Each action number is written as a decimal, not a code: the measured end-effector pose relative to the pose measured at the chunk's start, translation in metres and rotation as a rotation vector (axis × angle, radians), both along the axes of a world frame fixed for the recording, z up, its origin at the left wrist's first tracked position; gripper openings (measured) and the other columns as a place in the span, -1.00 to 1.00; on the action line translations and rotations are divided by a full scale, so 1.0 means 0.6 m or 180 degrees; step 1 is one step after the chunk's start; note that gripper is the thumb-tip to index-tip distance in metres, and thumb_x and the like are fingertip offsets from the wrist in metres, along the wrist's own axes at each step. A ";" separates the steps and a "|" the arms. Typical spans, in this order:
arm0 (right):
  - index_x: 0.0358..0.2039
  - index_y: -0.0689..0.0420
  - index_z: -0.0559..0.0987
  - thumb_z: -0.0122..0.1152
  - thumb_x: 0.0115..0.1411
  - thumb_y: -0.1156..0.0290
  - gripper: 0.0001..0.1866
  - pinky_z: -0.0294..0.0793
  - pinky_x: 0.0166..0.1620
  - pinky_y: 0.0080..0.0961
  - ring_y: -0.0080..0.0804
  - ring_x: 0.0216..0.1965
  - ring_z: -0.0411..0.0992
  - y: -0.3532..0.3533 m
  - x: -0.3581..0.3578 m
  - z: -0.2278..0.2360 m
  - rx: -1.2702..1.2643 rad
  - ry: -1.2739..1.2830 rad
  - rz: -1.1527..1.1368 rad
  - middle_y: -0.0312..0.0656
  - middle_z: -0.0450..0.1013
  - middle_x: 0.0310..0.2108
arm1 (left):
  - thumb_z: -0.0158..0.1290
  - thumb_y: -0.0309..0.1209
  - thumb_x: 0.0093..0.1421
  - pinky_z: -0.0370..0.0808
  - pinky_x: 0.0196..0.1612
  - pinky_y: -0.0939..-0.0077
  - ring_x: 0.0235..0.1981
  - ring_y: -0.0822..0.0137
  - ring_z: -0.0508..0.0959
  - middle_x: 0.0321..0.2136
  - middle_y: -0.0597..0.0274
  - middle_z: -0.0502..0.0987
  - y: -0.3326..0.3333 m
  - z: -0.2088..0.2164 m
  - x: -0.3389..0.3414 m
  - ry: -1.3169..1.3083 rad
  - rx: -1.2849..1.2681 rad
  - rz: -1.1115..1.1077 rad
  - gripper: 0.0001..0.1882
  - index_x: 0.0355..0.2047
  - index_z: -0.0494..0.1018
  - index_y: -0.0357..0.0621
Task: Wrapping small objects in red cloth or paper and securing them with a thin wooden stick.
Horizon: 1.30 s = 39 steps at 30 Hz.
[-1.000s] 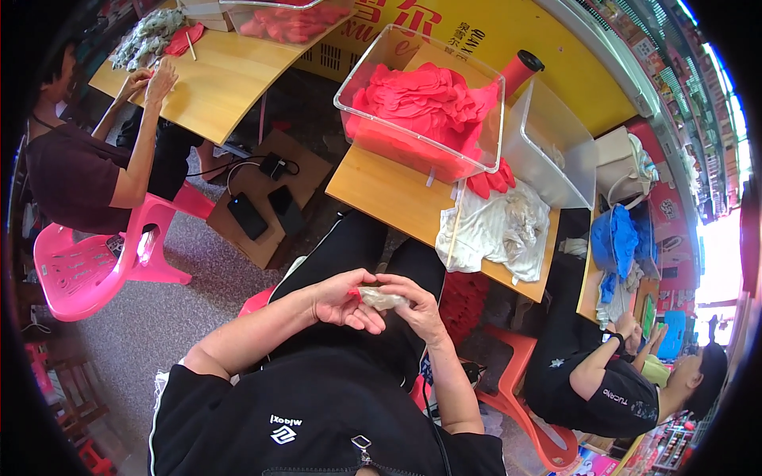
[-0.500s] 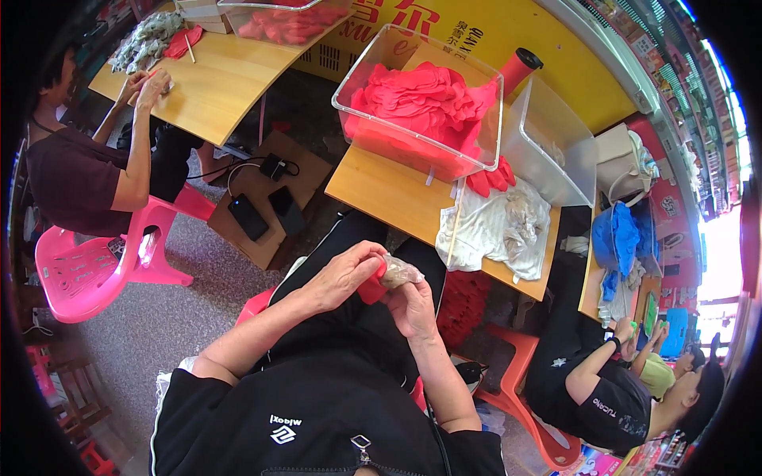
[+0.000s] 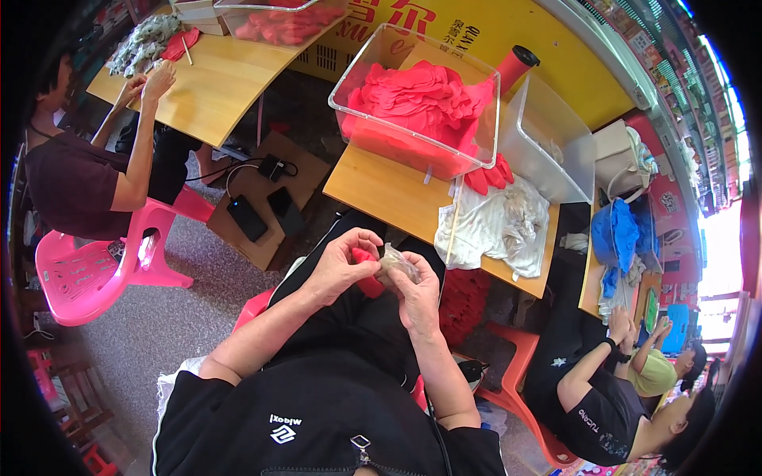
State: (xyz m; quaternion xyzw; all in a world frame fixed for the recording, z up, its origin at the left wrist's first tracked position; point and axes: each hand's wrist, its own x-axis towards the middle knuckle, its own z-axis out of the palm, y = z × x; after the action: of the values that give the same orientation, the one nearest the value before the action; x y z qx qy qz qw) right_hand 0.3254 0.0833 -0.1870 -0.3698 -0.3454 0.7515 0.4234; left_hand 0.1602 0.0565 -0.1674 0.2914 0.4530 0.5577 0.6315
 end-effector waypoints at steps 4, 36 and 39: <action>-0.12 0.23 0.48 0.21 0.14 0.57 -0.73 0.57 -0.22 -0.57 -0.49 -0.28 0.53 -0.001 -0.001 0.001 -0.0140 -0.0121 -0.0006 -0.17 0.51 -0.22 | 0.05 -0.63 -0.12 0.37 -0.30 0.70 -0.37 0.57 0.41 -0.33 0.34 0.39 -0.004 -0.023 -0.008 0.0317 0.0217 -0.0338 -0.79 -0.40 0.45 -0.20; -0.20 0.23 0.51 0.26 0.12 0.55 -0.78 0.48 -0.11 -0.65 -0.59 -0.23 0.48 0.012 0.020 0.025 0.0584 -0.0594 0.0605 -0.26 0.51 -0.25 | 0.03 -0.39 0.27 0.42 -0.25 0.69 -0.36 0.62 0.47 -0.41 0.37 0.51 -0.006 -0.030 -0.017 0.0359 0.0313 -0.0349 -0.86 -0.30 0.44 -0.22; -0.21 0.24 0.51 0.23 0.16 0.53 -0.81 0.48 -0.13 -0.65 -0.60 -0.26 0.48 0.011 0.024 0.016 0.0487 -0.0372 0.0580 -0.26 0.51 -0.25 | 0.00 -0.37 0.29 0.43 -0.29 0.68 -0.39 0.61 0.47 -0.43 0.36 0.51 -0.008 -0.034 -0.012 0.0401 0.0384 -0.0295 -0.84 -0.31 0.42 -0.22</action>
State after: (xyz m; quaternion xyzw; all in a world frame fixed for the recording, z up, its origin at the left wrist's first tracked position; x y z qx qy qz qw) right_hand 0.3395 0.0898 -0.1772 -0.3467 -0.4579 0.7355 0.3594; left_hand 0.1528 0.0516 -0.1878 0.3841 0.4435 0.5347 0.6082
